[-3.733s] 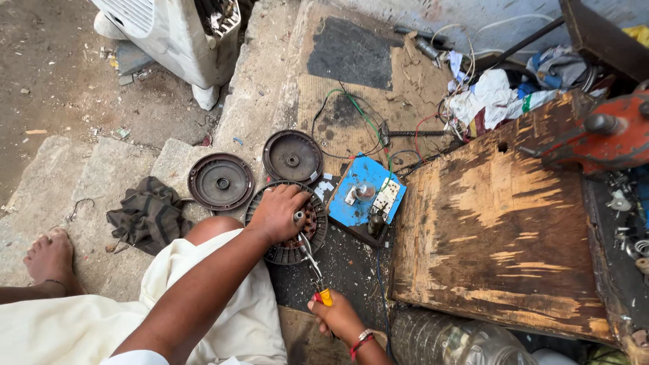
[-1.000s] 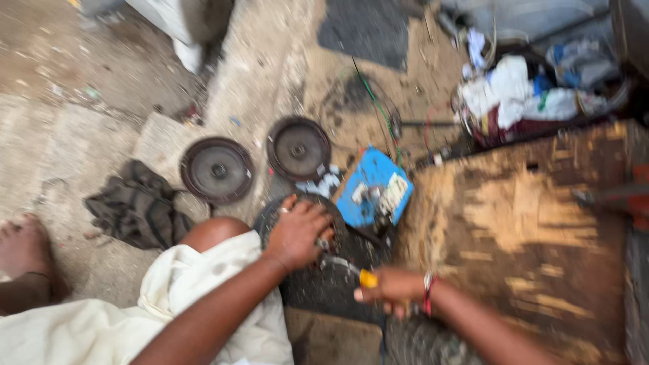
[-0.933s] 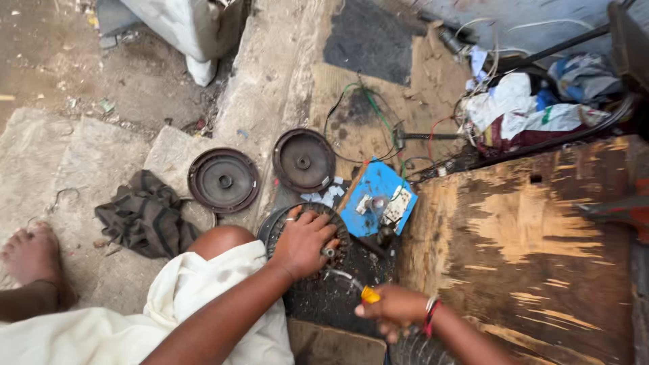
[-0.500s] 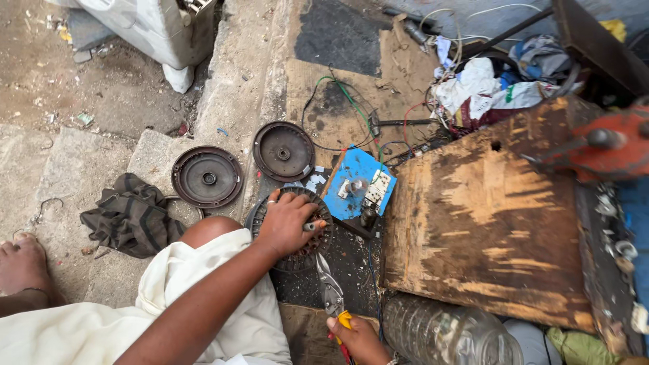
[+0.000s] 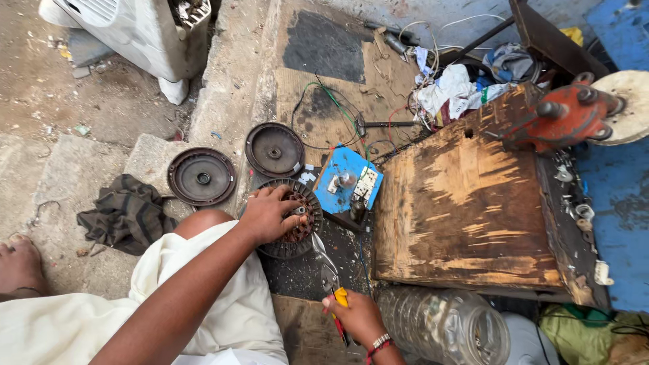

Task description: The person sits on the ground repairing an electric fan motor. They hold the fan stator steady with one hand while using pliers and a spanner to loosen and work on the motor's central shaft and windings, occasionally reaching to the blue switch box beside them.

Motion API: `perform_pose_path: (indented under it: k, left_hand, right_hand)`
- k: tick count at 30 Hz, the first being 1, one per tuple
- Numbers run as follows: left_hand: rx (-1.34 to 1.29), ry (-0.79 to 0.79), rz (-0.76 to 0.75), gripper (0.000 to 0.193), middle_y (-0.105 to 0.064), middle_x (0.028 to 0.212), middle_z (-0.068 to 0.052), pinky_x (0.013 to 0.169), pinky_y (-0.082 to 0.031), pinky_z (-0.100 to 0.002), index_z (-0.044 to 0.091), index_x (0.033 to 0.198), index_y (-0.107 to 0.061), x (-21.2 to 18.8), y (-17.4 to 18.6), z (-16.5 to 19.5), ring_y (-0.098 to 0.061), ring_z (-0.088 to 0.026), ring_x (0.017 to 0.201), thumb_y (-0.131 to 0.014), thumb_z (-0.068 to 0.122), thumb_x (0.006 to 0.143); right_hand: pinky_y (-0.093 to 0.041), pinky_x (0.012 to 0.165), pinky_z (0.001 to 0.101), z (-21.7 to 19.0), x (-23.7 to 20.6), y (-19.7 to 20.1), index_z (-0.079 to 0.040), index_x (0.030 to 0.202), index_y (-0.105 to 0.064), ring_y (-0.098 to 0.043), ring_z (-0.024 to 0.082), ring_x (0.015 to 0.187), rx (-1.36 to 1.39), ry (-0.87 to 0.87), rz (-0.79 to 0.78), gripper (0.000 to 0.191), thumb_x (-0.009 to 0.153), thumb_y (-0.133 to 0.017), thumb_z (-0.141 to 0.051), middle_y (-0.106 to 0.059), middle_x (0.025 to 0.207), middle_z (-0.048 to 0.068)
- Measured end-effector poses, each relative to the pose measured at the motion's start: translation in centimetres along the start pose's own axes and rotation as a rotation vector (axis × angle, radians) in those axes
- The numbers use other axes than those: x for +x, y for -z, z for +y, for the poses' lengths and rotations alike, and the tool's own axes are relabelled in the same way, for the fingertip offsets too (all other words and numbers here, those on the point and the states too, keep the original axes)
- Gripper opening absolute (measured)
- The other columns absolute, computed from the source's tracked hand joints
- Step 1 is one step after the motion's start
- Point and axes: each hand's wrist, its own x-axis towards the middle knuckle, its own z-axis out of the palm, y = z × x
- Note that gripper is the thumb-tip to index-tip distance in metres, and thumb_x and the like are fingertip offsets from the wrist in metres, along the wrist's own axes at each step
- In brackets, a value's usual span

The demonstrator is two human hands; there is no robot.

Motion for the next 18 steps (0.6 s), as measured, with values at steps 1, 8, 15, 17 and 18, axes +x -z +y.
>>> perform_pose_path:
  k: [1, 8, 15, 17, 18]
  left_hand:
    - [0.020, 0.001, 0.026, 0.048, -0.055, 0.144, -0.009, 0.106, -0.036, -0.057, 0.028, 0.118, -0.076, -0.2, -0.2, 0.2, -0.051, -0.035, 0.129, -0.061, 0.061, 0.087]
    - [0.056, 0.124, 0.108, 0.047, -0.054, 0.142, -0.010, 0.106, -0.031, -0.057, 0.028, 0.113, -0.079, -1.3, -0.9, 1.0, -0.049, -0.034, 0.128, -0.060, 0.062, 0.086]
    - [0.058, 0.099, 0.156, 0.049, -0.054, 0.142, -0.011, 0.105, -0.030, -0.057, 0.027, 0.116, -0.079, -1.1, -1.2, 0.8, -0.049, -0.034, 0.126, -0.060, 0.062, 0.087]
    - [0.052, 0.119, 0.118, 0.049, -0.054, 0.143, -0.010, 0.105, -0.030, -0.056, 0.028, 0.115, -0.079, -1.0, -1.3, 0.7, -0.049, -0.033, 0.127, -0.060, 0.063, 0.086]
    - [0.050, 0.131, 0.102, 0.048, -0.054, 0.144, -0.009, 0.106, -0.030, -0.056, 0.028, 0.114, -0.079, -1.0, -1.2, 0.7, -0.048, -0.033, 0.128, -0.060, 0.063, 0.086]
  right_hand:
    - [-0.054, 0.067, 0.0349, -0.4, -0.2, 0.5, -0.016, 0.093, -0.081, -0.071, 0.018, 0.067, 0.017, 0.000, -0.004, 0.035, 0.087, -0.071, -0.050, -0.075, 0.072, 0.003]
    - [-0.055, 0.069, 0.0402, -1.9, -0.3, 2.2, -0.016, 0.092, -0.076, -0.072, 0.029, 0.074, -0.153, 0.060, 0.014, 0.036, 0.085, -0.070, -0.051, -0.073, 0.076, 0.010]
    - [-0.054, 0.075, 0.0460, -2.4, 0.6, 3.2, -0.016, 0.095, -0.074, -0.071, 0.035, 0.087, -0.267, 0.068, 0.084, 0.038, 0.084, -0.070, -0.052, -0.075, 0.087, 0.012]
    - [-0.054, 0.074, 0.0477, -2.7, 0.7, 3.7, -0.015, 0.095, -0.073, -0.070, 0.036, 0.086, -0.316, 0.122, 0.087, 0.039, 0.084, -0.071, -0.052, -0.073, 0.087, 0.013]
    - [-0.054, 0.074, 0.0485, -2.9, 0.7, 3.8, -0.015, 0.095, -0.072, -0.069, 0.037, 0.086, -0.343, 0.152, 0.089, 0.039, 0.084, -0.072, -0.052, -0.072, 0.087, 0.013]
